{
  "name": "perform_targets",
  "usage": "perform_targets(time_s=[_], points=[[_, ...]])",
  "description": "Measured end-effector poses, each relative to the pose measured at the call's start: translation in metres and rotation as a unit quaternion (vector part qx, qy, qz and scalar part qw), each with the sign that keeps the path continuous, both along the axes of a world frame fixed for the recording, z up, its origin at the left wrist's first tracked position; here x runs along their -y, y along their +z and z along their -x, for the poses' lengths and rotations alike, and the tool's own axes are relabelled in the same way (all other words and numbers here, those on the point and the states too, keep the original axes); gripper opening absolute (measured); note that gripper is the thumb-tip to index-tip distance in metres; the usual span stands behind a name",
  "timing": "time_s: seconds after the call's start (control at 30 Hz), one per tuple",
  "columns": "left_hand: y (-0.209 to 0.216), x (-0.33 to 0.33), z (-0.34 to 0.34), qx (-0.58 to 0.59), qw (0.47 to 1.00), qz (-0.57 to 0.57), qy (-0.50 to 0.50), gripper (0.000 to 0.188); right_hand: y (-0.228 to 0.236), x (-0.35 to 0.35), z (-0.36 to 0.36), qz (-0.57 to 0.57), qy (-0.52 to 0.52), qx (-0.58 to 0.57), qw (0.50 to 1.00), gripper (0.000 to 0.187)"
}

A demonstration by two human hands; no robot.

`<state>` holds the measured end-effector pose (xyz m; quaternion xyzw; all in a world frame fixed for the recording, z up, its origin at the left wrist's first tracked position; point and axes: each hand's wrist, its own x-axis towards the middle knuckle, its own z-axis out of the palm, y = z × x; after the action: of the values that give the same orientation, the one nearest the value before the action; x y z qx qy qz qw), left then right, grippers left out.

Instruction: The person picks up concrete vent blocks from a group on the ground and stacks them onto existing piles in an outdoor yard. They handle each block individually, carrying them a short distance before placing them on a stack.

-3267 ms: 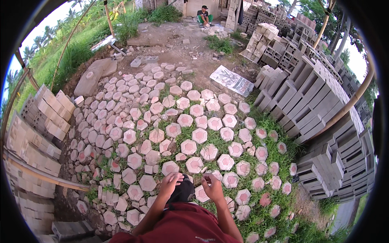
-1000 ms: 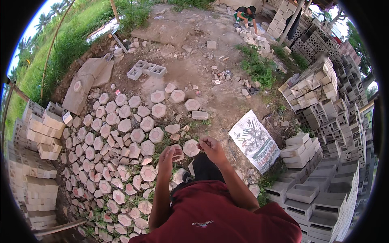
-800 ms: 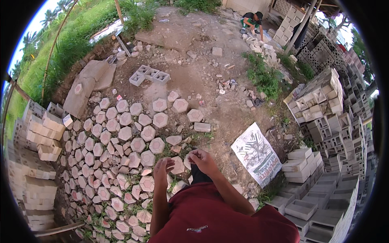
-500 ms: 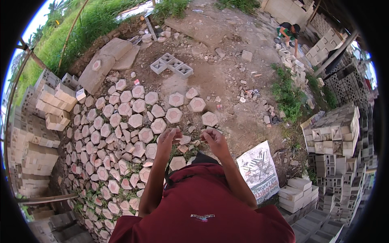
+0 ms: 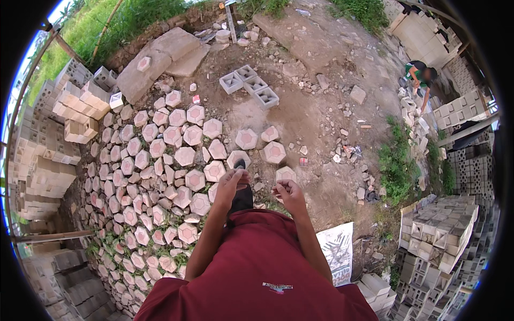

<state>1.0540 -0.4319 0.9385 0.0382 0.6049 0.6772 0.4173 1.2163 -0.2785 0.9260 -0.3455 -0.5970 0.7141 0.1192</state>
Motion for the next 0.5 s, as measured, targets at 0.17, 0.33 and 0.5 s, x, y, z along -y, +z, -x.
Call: perform_targets(time_s=[0.17, 0.33, 0.5], points=[[-0.021, -0.088, 0.146, -0.047, 0.998, -0.046, 0.012, 0.031, -0.026, -0.094, 0.128, -0.016, -0.061, -0.048, 0.997, 0.021], [-0.027, -0.187, 0.272, -0.049, 0.997, -0.044, -0.029, 0.031, -0.04, -0.181, 0.265, -0.018, -0.091, -0.101, 0.991, 0.02], [-0.033, -0.243, 0.364, -0.089, 0.992, -0.035, -0.082, 0.032, -0.031, -0.239, 0.353, -0.097, -0.053, -0.036, 0.993, 0.014]])
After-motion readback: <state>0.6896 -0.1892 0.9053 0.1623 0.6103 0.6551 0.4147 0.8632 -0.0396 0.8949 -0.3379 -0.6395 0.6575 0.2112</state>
